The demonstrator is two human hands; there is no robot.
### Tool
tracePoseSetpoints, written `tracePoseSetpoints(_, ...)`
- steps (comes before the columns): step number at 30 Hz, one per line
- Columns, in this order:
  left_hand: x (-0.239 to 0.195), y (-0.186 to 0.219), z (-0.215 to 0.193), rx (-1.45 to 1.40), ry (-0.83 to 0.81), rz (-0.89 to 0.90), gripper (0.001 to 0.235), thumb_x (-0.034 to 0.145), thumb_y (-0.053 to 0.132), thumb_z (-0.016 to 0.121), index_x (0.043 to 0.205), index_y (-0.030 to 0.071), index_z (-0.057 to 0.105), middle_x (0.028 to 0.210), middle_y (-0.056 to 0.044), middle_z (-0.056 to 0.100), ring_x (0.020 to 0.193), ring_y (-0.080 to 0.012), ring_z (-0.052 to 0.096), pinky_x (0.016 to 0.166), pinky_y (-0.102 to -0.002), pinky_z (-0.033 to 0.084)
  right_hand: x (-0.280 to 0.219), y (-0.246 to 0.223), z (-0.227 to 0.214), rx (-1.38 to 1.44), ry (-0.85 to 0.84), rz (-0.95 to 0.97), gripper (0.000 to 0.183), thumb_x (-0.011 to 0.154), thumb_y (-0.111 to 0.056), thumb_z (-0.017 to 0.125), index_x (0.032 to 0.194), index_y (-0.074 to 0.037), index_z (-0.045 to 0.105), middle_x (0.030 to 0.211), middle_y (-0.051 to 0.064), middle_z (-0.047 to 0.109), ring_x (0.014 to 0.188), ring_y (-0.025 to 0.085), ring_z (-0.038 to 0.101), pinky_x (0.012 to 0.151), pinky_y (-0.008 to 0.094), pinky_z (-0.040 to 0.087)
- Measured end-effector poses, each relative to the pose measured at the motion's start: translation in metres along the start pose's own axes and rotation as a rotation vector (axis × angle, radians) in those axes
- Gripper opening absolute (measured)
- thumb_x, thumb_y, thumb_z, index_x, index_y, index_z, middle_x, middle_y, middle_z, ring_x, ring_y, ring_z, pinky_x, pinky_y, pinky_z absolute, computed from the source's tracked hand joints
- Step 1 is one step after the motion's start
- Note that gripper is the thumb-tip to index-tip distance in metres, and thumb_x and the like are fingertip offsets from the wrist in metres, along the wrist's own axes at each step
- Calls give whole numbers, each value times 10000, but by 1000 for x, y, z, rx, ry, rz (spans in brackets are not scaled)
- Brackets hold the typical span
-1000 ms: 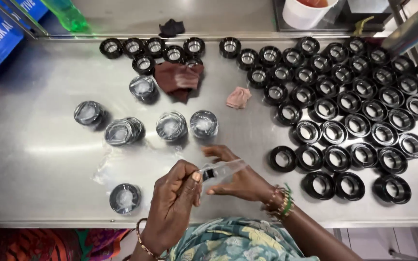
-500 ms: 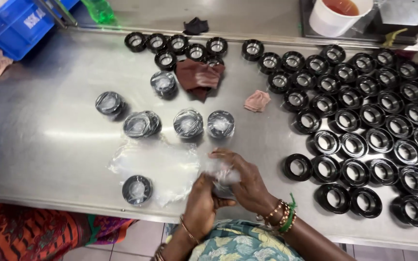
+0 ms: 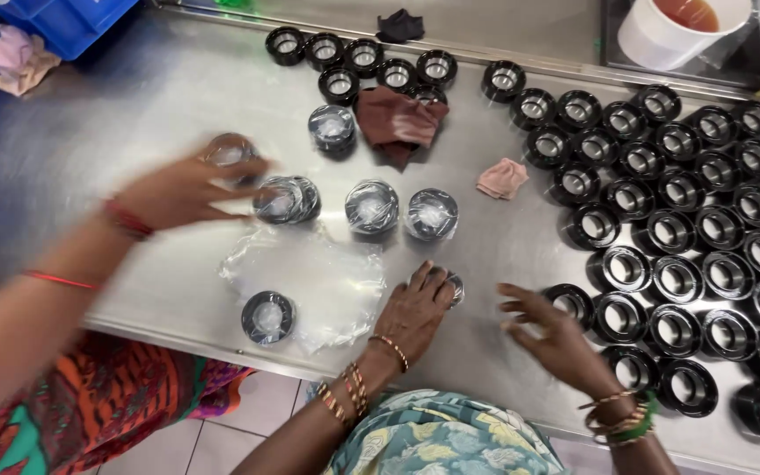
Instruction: The recorder and a coworker are seen organizing and placing black circular mechanical parts into small plastic bags at a metal workbench.
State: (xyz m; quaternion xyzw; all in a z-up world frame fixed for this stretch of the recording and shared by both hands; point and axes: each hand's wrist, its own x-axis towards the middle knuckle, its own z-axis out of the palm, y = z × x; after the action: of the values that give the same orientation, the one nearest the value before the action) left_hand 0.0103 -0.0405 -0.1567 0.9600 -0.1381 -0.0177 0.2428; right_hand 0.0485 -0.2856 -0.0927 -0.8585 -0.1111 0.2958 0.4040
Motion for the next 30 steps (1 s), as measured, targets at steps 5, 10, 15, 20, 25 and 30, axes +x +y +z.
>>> tracePoseSetpoints(5,-8,11,-11,133,154,127,502,812,95,588,1310,51,544,1478,-215,479,1434,-419,342,1072,-588,342,-1,-2,-15,48,170,8,368,908,-173,679,1273,-128,692,1103,88,802,994,192,745,864,372,623)
tracePoseSetpoints(10,-67,-3,-39,71,76,-21,545,728,68,627,1272,44,590,1442,-194,491,1426,-404,397,1148,-567,333,18,-21,14,-19,150,-45,293,914,-190,682,1193,-118,732,1096,61,807,953,169,757,833,338,625)
tracePoseSetpoints(15,-145,-60,-49,50,506,-551,350,856,130,663,1189,50,594,1332,-177,545,1324,-335,503,1151,-517,424,48,-73,70,-63,-16,-287,294,937,-239,635,1183,-89,692,1219,100,719,1042,223,740,859,342,668)
tracePoseSetpoints(20,-157,-77,-45,108,582,-702,606,896,327,669,1368,-18,511,1491,-314,391,1413,-462,346,1138,-594,332,100,-104,133,-321,-22,-459,400,962,-276,634,1269,-20,628,1350,162,597,1236,312,576,1046,427,493)
tracePoseSetpoints(25,-145,-76,-45,68,609,-710,779,881,466,668,1430,-48,464,1549,-326,313,1442,-489,264,1145,-623,272,142,-125,166,-470,115,-571,609,904,-363,703,1334,43,556,1315,232,568,1256,386,526,1078,467,433)
tracePoseSetpoints(30,-121,-93,-50,224,509,-469,558,924,401,623,1343,41,545,1449,-222,425,1373,-403,361,1083,-559,356,152,-151,175,-553,140,-504,809,861,-460,736,1429,43,456,1338,275,536,1210,421,521,1017,541,406)
